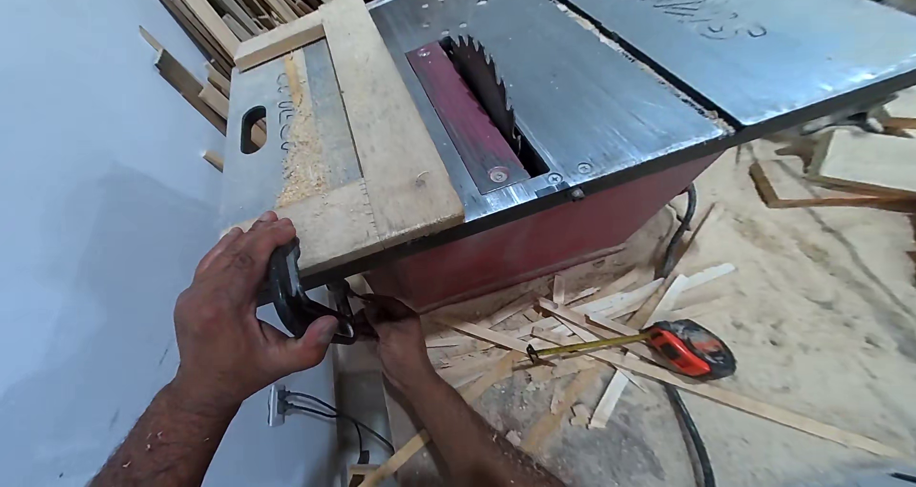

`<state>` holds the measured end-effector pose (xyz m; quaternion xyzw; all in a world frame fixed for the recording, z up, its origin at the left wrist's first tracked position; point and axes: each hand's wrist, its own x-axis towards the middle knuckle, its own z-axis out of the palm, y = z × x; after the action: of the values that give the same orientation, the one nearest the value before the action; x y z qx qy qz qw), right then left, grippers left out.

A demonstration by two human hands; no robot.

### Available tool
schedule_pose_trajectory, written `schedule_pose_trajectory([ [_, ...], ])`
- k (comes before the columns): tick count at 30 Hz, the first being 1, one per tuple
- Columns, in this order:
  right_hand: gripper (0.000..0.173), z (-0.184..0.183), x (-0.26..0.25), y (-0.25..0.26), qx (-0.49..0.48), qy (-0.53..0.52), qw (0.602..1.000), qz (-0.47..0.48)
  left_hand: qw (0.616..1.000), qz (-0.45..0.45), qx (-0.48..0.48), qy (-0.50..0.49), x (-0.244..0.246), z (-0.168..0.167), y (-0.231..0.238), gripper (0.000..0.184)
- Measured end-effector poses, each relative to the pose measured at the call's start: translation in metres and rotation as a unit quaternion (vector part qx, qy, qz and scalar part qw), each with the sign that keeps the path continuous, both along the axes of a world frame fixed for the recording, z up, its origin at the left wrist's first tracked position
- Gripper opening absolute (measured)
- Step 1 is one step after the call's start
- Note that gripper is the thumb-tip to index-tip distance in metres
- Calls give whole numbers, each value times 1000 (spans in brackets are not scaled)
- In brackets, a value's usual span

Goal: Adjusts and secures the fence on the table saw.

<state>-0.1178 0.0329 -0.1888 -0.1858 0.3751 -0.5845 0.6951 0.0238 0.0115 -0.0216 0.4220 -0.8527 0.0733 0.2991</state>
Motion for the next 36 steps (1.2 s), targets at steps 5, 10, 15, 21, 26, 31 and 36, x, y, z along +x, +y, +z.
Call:
schedule_pose_trajectory([
  [5, 30, -9, 27, -11, 6, 0, 999, -49, 1000, -5, 0, 3, 0, 0, 0, 91],
  [10, 41, 4, 41, -21, 49, -103, 993, 23, 1000, -4, -1, 4, 0, -1, 0, 90],
  [15, 42, 10, 12, -48, 181, -166, 940, 236, 1000, -3, -3, 1, 1, -1, -1, 90],
  [21, 28, 32, -2, -46, 177, -12, 962, 210, 1000, -3, 1, 2, 0, 0, 0, 91],
  [26, 42, -1, 12, 2, -67, 102, 991, 58, 1000, -5, -8, 4, 1, -1, -2, 92],
  [31, 39, -26, 20, 0, -128, 105, 986, 18, 1000, -1, 0, 1, 1, -1, -1, 91],
  [36, 33, -20, 23, -5, -85, 84, 993, -14, 1000, -4, -4, 4, 2, -1, -1, 92],
])
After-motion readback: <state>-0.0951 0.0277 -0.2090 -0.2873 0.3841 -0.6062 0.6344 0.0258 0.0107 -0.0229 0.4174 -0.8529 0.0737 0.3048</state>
